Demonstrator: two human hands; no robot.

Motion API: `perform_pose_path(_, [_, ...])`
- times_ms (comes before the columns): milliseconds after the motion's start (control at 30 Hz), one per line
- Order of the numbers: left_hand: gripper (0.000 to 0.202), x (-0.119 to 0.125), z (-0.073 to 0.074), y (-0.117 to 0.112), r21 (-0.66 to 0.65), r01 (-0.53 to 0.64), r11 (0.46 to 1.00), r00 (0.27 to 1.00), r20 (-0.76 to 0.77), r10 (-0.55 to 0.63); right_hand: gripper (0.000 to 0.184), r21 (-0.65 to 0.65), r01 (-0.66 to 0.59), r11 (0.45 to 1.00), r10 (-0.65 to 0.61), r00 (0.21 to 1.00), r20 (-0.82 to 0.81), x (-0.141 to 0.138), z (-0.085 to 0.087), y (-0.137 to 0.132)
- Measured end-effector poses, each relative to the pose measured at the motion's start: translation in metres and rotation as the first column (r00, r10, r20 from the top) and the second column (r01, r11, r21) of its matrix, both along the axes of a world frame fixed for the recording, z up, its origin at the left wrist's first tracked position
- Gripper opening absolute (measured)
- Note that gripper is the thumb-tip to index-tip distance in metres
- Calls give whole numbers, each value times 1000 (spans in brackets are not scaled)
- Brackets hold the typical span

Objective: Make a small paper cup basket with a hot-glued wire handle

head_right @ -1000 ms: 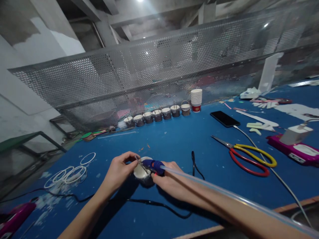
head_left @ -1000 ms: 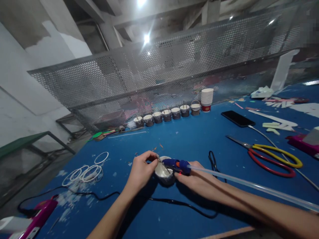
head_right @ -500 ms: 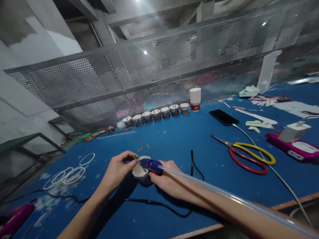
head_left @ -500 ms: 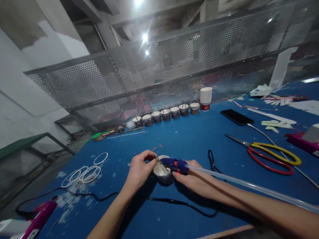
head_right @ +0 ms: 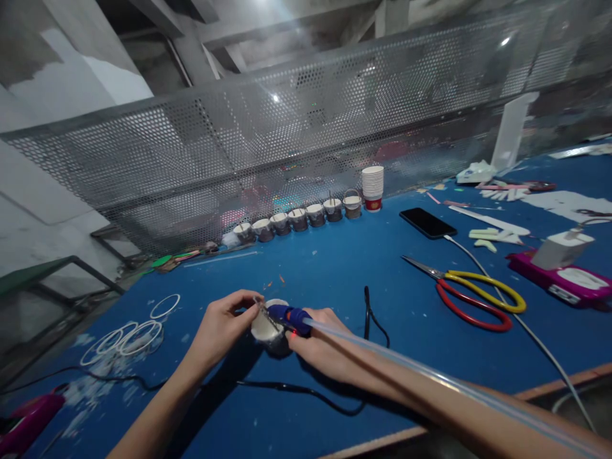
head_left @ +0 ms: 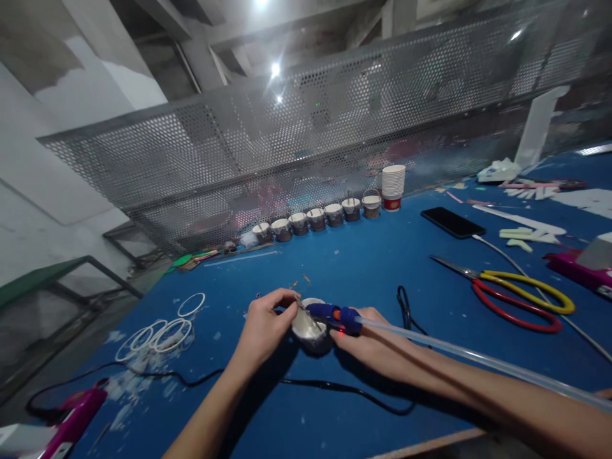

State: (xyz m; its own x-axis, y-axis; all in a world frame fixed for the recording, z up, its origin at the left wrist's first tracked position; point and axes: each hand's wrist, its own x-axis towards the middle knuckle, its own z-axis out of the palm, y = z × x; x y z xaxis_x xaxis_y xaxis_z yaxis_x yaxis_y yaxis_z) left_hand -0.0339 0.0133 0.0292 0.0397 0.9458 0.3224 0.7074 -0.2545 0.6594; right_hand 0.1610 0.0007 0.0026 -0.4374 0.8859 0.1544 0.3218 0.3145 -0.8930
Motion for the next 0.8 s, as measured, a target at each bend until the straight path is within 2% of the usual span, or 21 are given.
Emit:
perform_pose_path(367, [16, -1, -1, 0, 29, 19, 999, 999, -52, -18, 14, 4, 25, 1000, -25, 1000, 9, 1, -2, -2])
perform_pose_path(800, [16, 1, -3, -1, 51, 14, 999, 999, -34, -12, 14, 40, 33, 999, -36, 997, 65, -3, -7, -2])
